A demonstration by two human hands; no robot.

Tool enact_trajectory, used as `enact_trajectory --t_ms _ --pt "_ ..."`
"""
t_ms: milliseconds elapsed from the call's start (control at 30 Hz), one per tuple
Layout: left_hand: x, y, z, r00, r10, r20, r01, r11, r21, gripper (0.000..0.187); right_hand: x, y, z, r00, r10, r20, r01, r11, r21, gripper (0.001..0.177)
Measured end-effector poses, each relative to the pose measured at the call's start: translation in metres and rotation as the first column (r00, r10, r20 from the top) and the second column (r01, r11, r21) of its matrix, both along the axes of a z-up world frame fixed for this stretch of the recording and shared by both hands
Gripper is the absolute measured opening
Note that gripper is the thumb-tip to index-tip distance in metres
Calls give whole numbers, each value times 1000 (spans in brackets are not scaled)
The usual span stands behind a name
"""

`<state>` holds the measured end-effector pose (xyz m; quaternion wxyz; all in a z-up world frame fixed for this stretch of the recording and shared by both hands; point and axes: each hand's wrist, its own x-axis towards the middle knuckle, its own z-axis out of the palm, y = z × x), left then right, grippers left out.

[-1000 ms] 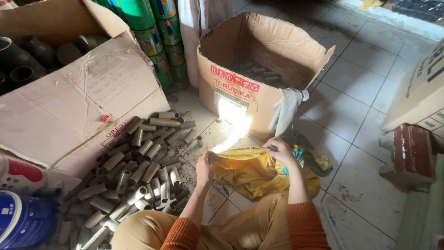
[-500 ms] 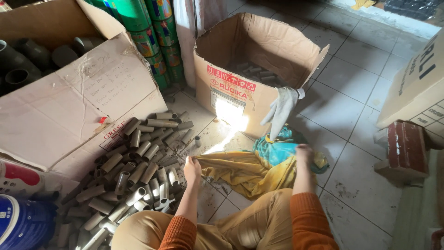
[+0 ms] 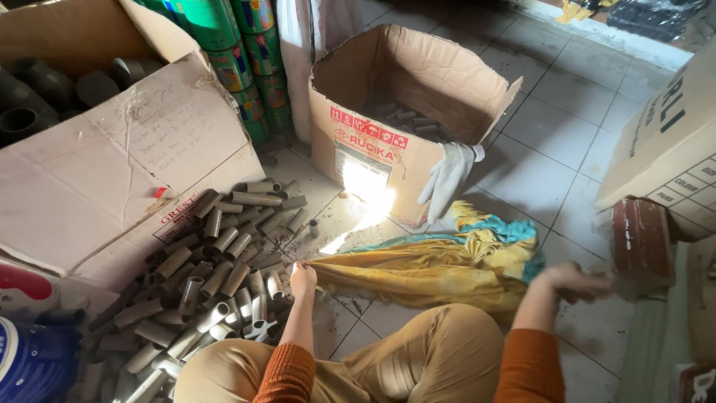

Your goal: The person sits on the floor and wipes small cylindrical metal parts with a cloth. They pick up each part from a pile, wipe it, and place it into a cardboard box. The person uses different sections of the cloth and occasionally switches to a white glove to continue cleaning the parts.

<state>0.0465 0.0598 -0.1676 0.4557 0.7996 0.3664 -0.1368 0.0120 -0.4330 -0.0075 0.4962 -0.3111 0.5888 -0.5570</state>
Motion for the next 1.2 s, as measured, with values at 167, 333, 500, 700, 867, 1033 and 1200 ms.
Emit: enact_trajectory --t_ms 167,333,500,700,867,1033,1200 --pt "-5 -1 -3 992 -127 18 122 976 181 34 96 85 -105 175 678 -713 -977 208 -43 30" --pt "-1 -4 -6 993 -116 -15 117 965 234 33 113 204 -157 -246 -24 -969 -884 -405 234 26" --pt "4 -16 -13 964 -257 65 232 939 255 39 101 235 -171 -215 -268 -939 -779 -532 331 31" --pt "-13 -53 37 751 -636 176 525 738 425 47 88 236 -107 -547 239 -802 -749 -567 342 27" --pt "-9 -69 -2 415 -822 390 320 533 783 9 53 239 -43 -741 477 -472 -648 -694 316 37" --pt "-10 -60 32 419 -760 497 265 626 733 8 29 246 24 -825 289 -486 -545 -633 550 42" --pt "-20 -62 43 406 -760 507 227 621 750 7 43 231 -26 -850 90 -519 -400 -751 525 45"
